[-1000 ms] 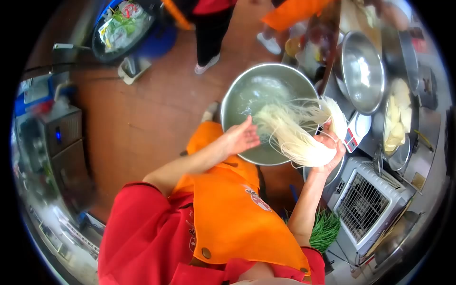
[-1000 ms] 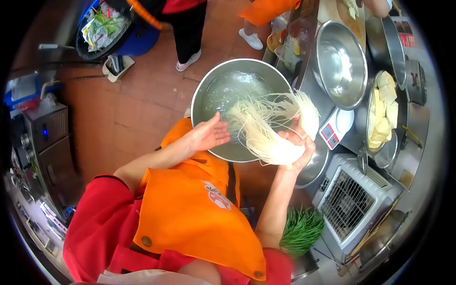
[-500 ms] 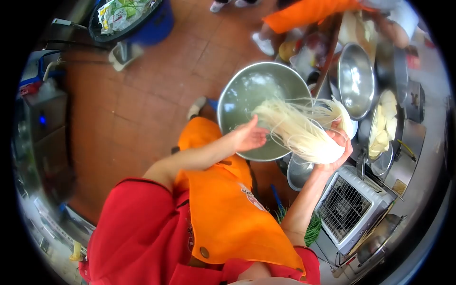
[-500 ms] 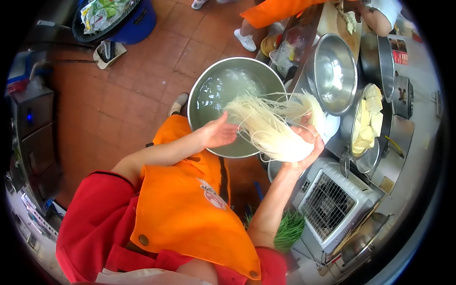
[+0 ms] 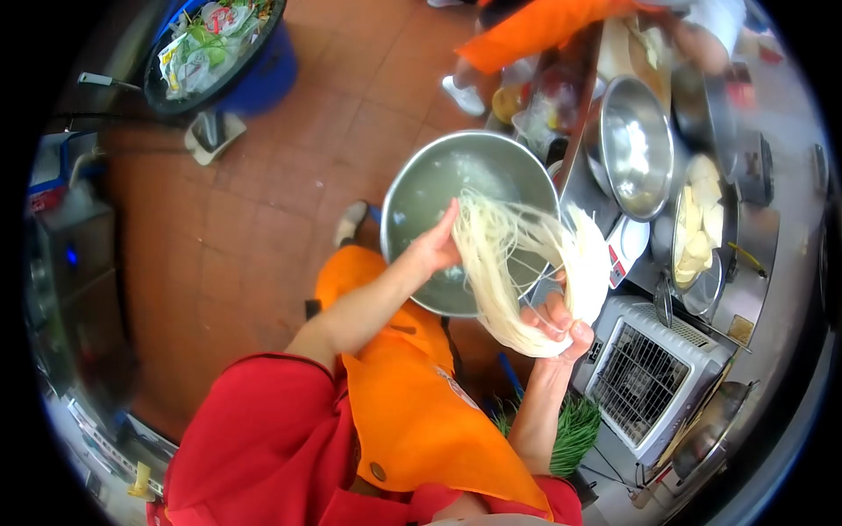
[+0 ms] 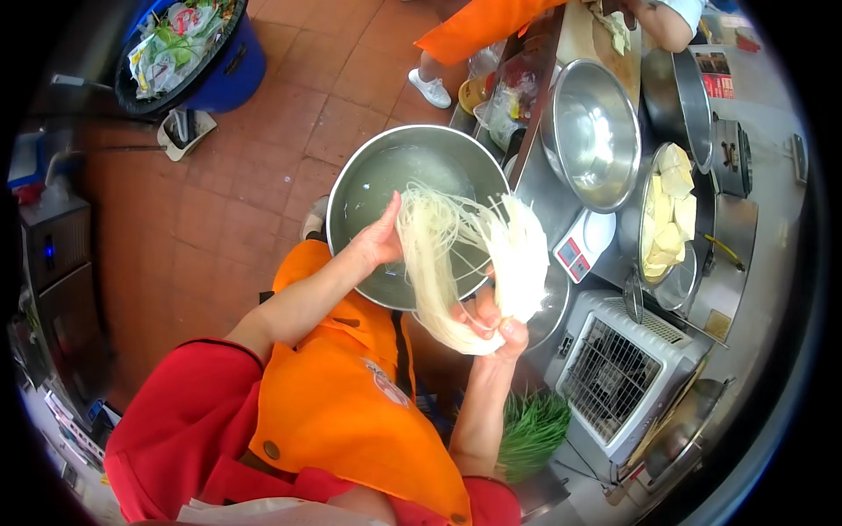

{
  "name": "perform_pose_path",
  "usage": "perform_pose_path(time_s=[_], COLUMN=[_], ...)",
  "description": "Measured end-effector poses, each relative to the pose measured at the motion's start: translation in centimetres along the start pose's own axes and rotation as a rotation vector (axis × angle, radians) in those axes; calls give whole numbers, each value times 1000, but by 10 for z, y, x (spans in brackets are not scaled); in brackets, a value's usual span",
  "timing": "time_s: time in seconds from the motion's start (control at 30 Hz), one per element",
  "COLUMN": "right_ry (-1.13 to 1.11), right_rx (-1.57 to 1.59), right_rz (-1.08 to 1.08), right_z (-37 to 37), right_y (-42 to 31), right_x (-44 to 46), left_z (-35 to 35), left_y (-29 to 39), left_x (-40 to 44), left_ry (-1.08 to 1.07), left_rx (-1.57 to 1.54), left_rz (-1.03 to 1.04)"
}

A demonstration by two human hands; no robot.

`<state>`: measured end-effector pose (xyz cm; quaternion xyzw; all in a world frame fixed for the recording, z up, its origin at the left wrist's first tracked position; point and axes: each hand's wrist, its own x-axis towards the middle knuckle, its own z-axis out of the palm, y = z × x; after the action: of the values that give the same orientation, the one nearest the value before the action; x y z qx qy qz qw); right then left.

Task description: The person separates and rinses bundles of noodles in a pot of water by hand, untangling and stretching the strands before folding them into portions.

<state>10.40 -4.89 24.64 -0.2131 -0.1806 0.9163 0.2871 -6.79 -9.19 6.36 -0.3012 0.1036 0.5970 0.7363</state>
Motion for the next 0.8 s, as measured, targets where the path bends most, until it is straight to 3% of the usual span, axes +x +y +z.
perform_pose_path(time_s=[0.2, 0.3, 0.6, 0.8], right_ry=[-77, -102, -82, -84], right_rx=[-152, -164, -34, -99], right_rz=[49, 46, -62, -46], right_z=[-2, -2, -14, -9], right_y=[3, 2, -7, -8], right_x=[-8, -9, -12, -12], left_z=[-18, -23, -33, -9], left_y=[10, 16, 26, 24], left_x=[15, 19, 15, 3], left_ry=[-15, 0, 9, 35], left_rx=[170, 25, 138, -18], left_rz=[37, 39, 157, 48])
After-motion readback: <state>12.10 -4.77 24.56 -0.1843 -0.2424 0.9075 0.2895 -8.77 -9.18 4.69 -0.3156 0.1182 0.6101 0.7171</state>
